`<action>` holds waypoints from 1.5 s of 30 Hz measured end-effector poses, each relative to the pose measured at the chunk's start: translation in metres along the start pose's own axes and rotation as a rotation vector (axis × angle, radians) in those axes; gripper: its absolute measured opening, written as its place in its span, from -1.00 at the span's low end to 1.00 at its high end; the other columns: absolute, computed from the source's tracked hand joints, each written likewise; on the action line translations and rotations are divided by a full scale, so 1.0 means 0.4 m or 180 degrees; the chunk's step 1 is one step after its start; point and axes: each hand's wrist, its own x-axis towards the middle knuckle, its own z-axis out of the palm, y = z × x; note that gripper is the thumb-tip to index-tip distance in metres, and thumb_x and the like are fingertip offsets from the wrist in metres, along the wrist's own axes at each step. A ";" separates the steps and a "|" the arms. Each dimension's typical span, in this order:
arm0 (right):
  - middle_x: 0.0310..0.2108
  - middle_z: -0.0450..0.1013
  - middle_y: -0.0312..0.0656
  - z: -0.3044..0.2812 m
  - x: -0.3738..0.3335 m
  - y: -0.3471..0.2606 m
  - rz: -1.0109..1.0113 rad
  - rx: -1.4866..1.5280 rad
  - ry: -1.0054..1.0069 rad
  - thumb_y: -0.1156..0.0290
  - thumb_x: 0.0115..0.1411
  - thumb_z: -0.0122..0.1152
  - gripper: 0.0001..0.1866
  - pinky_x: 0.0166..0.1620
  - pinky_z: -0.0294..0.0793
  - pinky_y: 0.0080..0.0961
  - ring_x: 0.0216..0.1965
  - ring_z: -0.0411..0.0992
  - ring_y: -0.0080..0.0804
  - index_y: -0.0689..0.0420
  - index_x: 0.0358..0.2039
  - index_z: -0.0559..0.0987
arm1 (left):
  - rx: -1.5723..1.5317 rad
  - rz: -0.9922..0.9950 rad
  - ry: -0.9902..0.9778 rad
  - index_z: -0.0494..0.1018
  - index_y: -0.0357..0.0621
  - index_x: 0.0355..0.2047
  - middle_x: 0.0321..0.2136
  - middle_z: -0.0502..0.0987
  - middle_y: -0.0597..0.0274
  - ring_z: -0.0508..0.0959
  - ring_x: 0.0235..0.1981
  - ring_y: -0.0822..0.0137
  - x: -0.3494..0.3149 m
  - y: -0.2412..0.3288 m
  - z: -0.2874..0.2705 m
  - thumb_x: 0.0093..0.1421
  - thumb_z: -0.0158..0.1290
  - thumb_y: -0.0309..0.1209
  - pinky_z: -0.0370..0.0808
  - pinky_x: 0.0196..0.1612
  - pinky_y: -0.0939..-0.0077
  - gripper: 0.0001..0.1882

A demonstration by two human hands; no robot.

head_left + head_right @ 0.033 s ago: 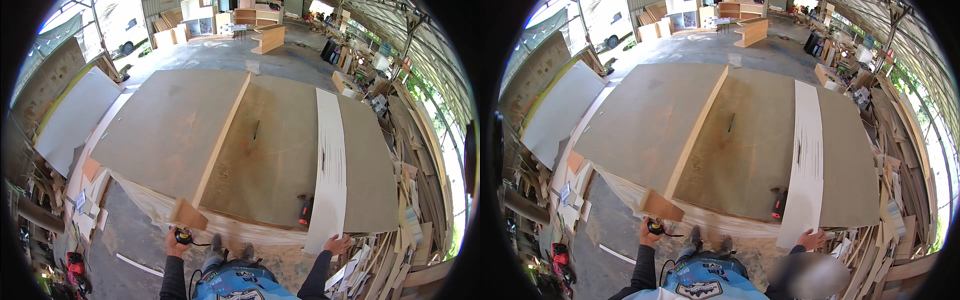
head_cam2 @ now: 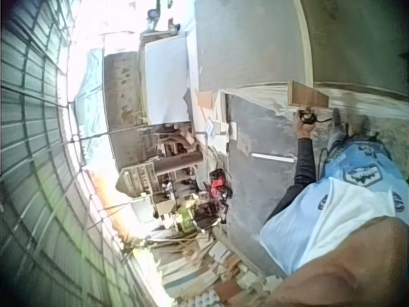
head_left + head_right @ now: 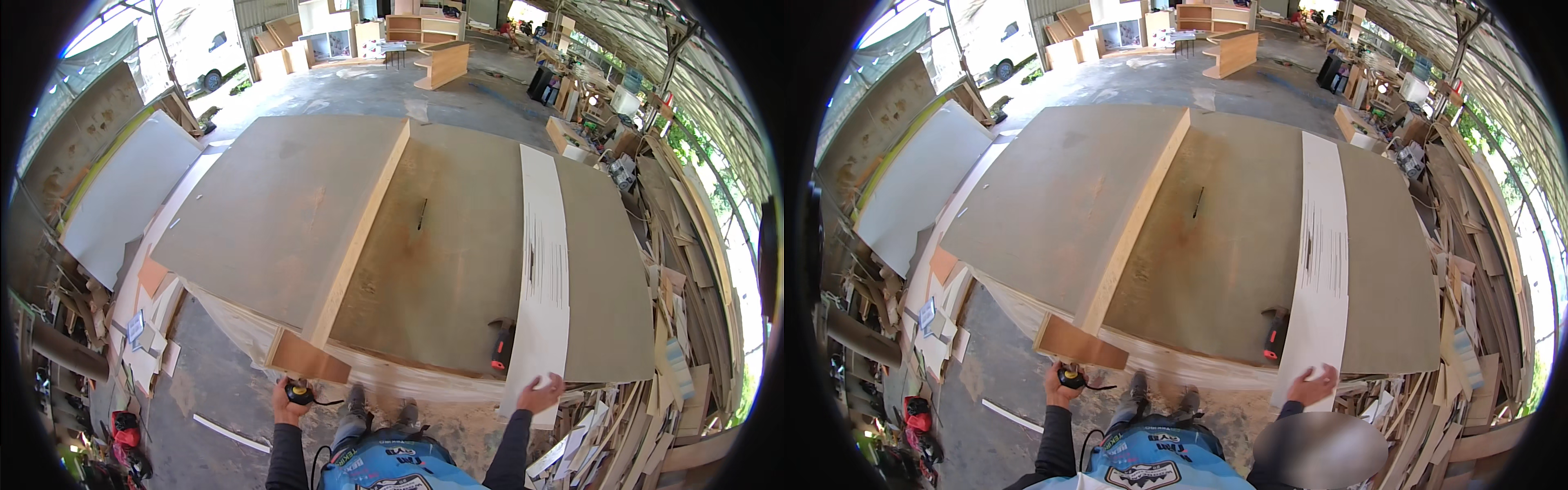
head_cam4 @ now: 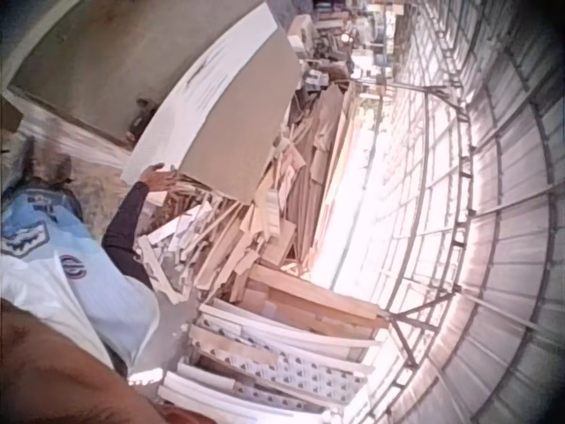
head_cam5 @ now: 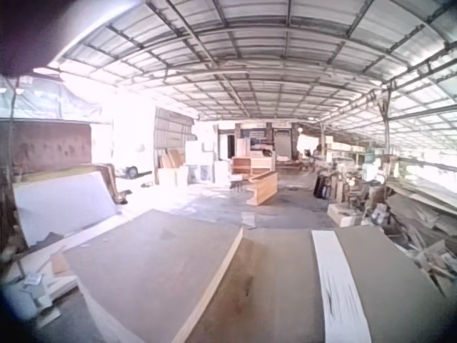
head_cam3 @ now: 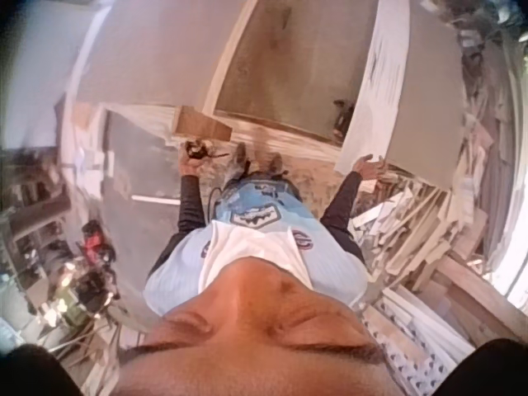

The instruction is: The person picks up wooden pieces from a pile, aligns them on a workbench, measures them with a tape measure, and secures a wooden strip using a hammer and nails.

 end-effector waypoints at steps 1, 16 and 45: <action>-0.09 0.37 -0.03 0.025 -0.035 -0.034 -0.0271 0.0654 -0.0187 0.27 0.16 0.16 -0.70 0.16 0.21 -0.08 0.08 0.28 -0.02 0.15 -0.15 0.45 | -0.0151 0.0084 0.0155 0.47 -0.05 -0.27 -0.46 0.55 0.12 0.51 -0.44 0.06 -0.009 -0.018 0.002 0.30 -0.20 -0.07 0.39 -0.29 0.02 -0.63; 0.12 0.16 0.03 -0.307 -0.443 -0.810 -0.1407 0.4470 -0.4043 0.22 0.07 0.40 -0.10 -0.03 0.43 -0.29 0.02 0.35 -0.17 0.22 0.28 0.07 | -0.0201 0.0448 0.0132 0.41 -0.08 -0.26 -0.32 0.55 0.06 0.57 -0.35 0.05 -0.056 -0.111 -0.018 0.32 -0.09 0.00 0.54 -0.34 0.03 -0.62; 0.14 0.29 0.07 -0.201 -0.945 -1.330 -0.3687 0.1131 -0.1833 0.01 -0.17 0.35 -0.10 0.31 0.06 -0.07 0.22 0.17 0.05 0.19 0.17 0.31 | -0.1932 0.2364 0.2745 0.38 -0.10 -0.44 -0.50 0.54 0.01 0.57 -0.47 0.09 -1.075 0.053 -1.080 0.27 0.01 -0.09 0.54 -0.41 0.19 -0.66</action>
